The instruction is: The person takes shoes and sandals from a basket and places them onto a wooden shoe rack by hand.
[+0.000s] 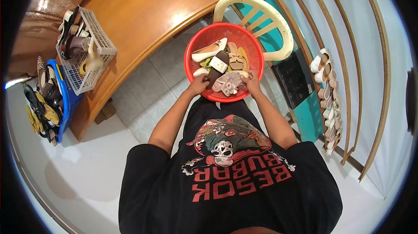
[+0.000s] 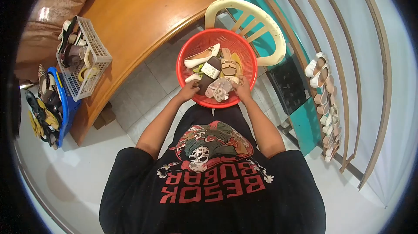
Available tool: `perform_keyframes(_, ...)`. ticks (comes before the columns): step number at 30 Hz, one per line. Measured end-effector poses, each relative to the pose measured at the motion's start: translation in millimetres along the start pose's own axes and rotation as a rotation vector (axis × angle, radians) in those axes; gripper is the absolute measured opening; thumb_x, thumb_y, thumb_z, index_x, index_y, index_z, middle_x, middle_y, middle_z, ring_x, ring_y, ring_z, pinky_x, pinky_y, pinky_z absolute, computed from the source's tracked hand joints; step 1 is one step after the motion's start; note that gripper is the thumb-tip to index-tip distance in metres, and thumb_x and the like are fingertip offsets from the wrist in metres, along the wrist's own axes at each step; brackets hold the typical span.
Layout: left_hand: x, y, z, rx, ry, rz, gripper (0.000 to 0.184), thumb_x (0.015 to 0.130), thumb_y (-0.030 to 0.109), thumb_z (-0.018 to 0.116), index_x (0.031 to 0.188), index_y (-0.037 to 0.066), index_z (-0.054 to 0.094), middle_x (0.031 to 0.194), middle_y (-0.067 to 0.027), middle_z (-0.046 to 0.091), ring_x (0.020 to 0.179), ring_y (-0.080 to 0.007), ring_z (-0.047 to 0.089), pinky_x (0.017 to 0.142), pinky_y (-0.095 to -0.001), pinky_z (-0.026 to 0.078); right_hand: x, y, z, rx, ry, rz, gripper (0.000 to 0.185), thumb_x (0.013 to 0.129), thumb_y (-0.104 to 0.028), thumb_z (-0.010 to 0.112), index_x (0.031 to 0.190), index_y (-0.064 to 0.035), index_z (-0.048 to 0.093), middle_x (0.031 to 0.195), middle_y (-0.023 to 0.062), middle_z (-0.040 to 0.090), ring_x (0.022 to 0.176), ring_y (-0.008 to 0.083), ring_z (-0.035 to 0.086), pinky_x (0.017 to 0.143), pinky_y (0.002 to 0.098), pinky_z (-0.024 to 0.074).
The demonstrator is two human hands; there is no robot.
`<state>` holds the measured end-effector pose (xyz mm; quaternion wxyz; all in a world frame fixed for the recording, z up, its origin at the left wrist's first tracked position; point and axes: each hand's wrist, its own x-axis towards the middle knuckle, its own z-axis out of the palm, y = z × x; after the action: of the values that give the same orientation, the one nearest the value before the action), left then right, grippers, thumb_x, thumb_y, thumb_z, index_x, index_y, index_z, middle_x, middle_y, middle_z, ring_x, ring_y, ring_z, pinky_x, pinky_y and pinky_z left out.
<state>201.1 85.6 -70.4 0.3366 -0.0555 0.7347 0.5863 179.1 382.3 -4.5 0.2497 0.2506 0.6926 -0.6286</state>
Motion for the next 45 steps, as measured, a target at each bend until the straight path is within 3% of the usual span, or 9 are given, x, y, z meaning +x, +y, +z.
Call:
perform_keyframes(8,-7,86,24,-0.353,-0.213,0.22,0.08,0.081,0.006,0.07,0.147,0.001,0.025,0.137,-0.0177,0.047,0.124,-0.0237,0.048,0.106,-0.0354,0.039,14,-70,5,0.128,-0.143,-0.367,0.036,0.081,0.0,0.07,0.112,-0.0001,0.053,0.104,0.0087,0.063,0.096,0.014,0.06,0.084,0.0271,0.0488)
perform_keyframes(20,-8,99,-23,-0.393,0.156,0.125,0.048,0.09,0.01,0.066,0.133,0.002,0.046,0.12,-0.0097,0.062,0.106,-0.0169,0.061,0.093,-0.0318,0.048,68,-128,71,0.192,-0.2,-0.312,0.034,0.092,-0.02,0.062,0.121,-0.0041,0.057,0.091,0.0023,0.063,0.079,0.012,0.06,0.063,0.0257,0.0496)
perform_keyframes(26,-37,72,-25,-0.592,0.439,-0.1,0.041,0.093,0.014,0.063,0.129,0.002,0.048,0.115,-0.0101,0.063,0.1,-0.018,0.062,0.085,-0.0322,0.051,50,-71,68,-0.122,-0.168,0.461,0.012,0.085,-0.019,0.055,0.093,-0.0107,0.057,0.08,0.0022,0.056,0.054,0.0126,0.052,0.049,0.0348,0.0474)
perform_keyframes(29,-49,53,-29,-0.536,0.445,-0.151,0.043,0.093,0.016,0.062,0.131,0.002,0.046,0.115,-0.01,0.062,0.097,-0.0173,0.063,0.08,-0.0323,0.053,89,65,54,-0.194,-0.245,0.336,0.023,0.083,-0.022,0.057,0.1,-0.0071,0.06,0.079,0.0075,0.059,0.061,0.0214,0.057,0.061,0.0452,0.0516)
perform_keyframes(31,-56,47,-33,-0.431,0.419,-0.271,0.043,0.093,0.015,0.063,0.131,0.001,0.047,0.115,-0.0101,0.063,0.094,-0.0173,0.063,0.078,-0.0331,0.054,124,183,61,-0.619,-0.02,0.132,0.049,0.079,-0.027,0.064,0.12,-0.0011,0.055,0.1,0.0189,0.061,0.092,0.0331,0.061,0.085,0.0473,0.0506)
perform_keyframes(35,-54,30,-44,-0.297,0.325,-0.19,0.038,0.091,0.012,0.065,0.124,-0.002,0.053,0.11,-0.0109,0.065,0.093,-0.0171,0.064,0.082,-0.0324,0.052,46,67,83,-0.792,0.247,0.328,0.082,0.076,-0.028,0.071,0.14,0.0048,0.031,0.146,0.0234,0.027,0.135,0.0392,0.03,0.107,0.0409,0.0394)
perform_keyframes(40,-35,60,-60,-0.313,0.22,-0.219,0.039,0.091,0.012,0.064,0.125,-0.002,0.052,0.11,-0.0113,0.065,0.095,-0.0177,0.064,0.084,-0.033,0.052,18,42,92,-0.915,0.423,0.255,0.081,0.072,-0.023,0.076,0.136,-0.0034,0.03,0.142,0.0224,0.028,0.127,0.0412,0.039,0.097,0.045,0.047)
perform_keyframes(42,-23,79,-63,-0.29,0.09,-0.25,0.039,0.092,0.012,0.063,0.125,-0.003,0.051,0.109,-0.0114,0.065,0.095,-0.0191,0.065,0.085,-0.0331,0.052,18,43,71,-0.946,0.145,0.311,0.081,0.076,-0.026,0.074,0.141,-0.0105,0.029,0.145,0.0204,0.031,0.117,0.0458,0.051,0.098,0.0507,0.0458)
perform_keyframes(45,1,68,-60,-0.098,0.072,-0.089,0.047,0.089,0.007,0.064,0.13,-0.005,0.043,0.116,-0.0158,0.062,0.105,-0.0227,0.062,0.09,-0.0337,0.05,26,50,42,-0.928,0.124,0.222,0.05,0.082,-0.021,0.065,0.127,-0.0077,0.048,0.13,0.0266,0.05,0.11,0.042,0.058,0.091,0.0495,0.049)
